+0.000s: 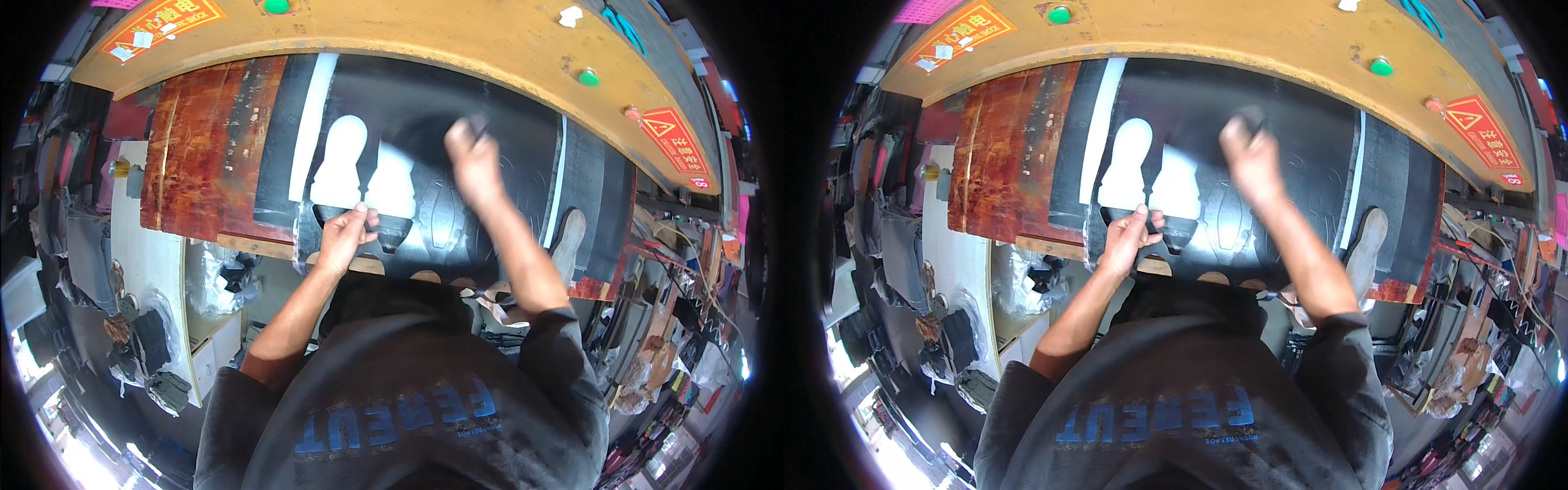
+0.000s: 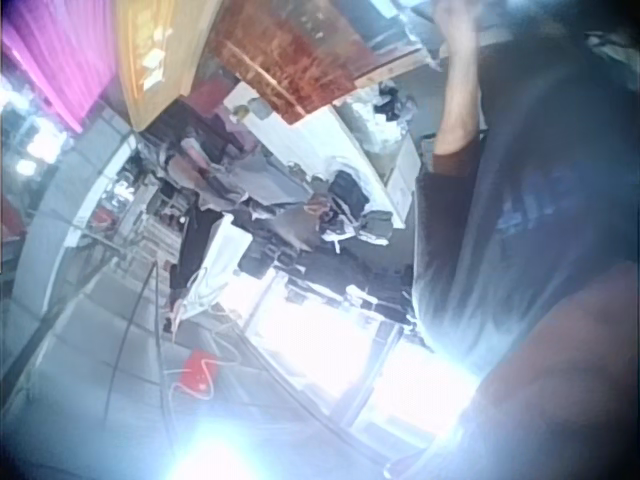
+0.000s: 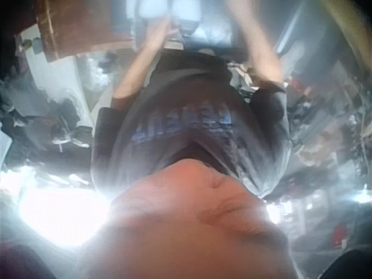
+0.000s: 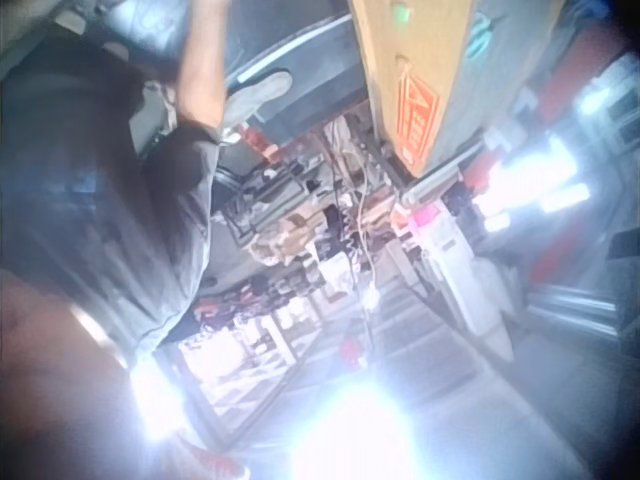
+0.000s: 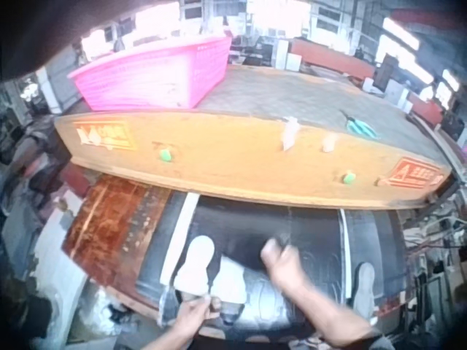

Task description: The person uses a hydraulic cutting press to stamp out multiple shoe sole shapes from a sheet of black material. They repeatedly place the material, press the lever, and remove the cut soles, stacking them on the side.

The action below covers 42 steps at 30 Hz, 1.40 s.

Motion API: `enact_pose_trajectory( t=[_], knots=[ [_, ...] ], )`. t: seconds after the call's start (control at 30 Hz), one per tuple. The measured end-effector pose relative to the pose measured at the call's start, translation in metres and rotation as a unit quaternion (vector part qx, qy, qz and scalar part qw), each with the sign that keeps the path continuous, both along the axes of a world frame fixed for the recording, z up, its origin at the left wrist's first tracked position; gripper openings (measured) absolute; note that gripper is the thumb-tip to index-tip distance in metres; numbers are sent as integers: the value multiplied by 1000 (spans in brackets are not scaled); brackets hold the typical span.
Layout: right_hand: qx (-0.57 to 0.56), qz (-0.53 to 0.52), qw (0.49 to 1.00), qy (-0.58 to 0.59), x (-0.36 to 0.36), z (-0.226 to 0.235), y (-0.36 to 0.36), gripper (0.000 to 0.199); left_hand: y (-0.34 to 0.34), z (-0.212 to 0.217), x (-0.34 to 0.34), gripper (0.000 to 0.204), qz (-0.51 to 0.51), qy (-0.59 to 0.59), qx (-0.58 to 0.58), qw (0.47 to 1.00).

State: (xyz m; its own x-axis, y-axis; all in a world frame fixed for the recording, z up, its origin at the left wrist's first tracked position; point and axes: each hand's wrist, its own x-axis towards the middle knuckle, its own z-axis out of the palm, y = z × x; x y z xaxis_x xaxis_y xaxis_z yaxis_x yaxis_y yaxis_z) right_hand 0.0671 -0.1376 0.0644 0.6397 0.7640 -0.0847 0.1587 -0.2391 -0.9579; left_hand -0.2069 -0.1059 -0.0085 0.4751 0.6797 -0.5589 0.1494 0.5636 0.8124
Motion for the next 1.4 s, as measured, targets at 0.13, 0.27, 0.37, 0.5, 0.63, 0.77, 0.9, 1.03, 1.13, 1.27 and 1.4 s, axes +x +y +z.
enact_pose_trajectory(
  t=[0.13,0.27,0.37,0.5,0.63,0.77,0.9,1.03,1.13,1.27,1.4],
  knots=[
    [214,-101,972,-4,102,70,10,37,-27,-3,2,35,123,-2,143,982],
    [165,94,950,-248,107,87,-40,29,-46,19,11,21,66,133,473,868],
    [48,330,831,-446,58,51,-79,57,-49,24,38,24,-111,192,251,942],
    [-96,534,737,-403,10,-23,-127,88,-21,6,56,19,-156,-12,-205,966],
    [-6,481,795,-369,11,-65,-145,78,-4,-3,56,15,-171,-80,-287,939],
    [-1,428,869,-249,26,-47,-113,53,-30,-7,50,18,-129,-120,-180,968],
    [-27,-47,991,120,104,22,-67,40,-72,-6,54,25,-27,3,-6,1000],
    [325,5,939,115,183,74,-64,31,-92,80,73,16,-70,303,459,833],
    [169,84,963,-193,189,79,-107,34,-121,215,62,7,-201,46,574,792],
    [60,331,843,-419,124,31,-155,61,-159,331,81,16,-197,-170,678,687],
    [-66,477,768,-422,78,-28,-196,79,-163,335,124,19,-201,-220,650,699]
  ],
)
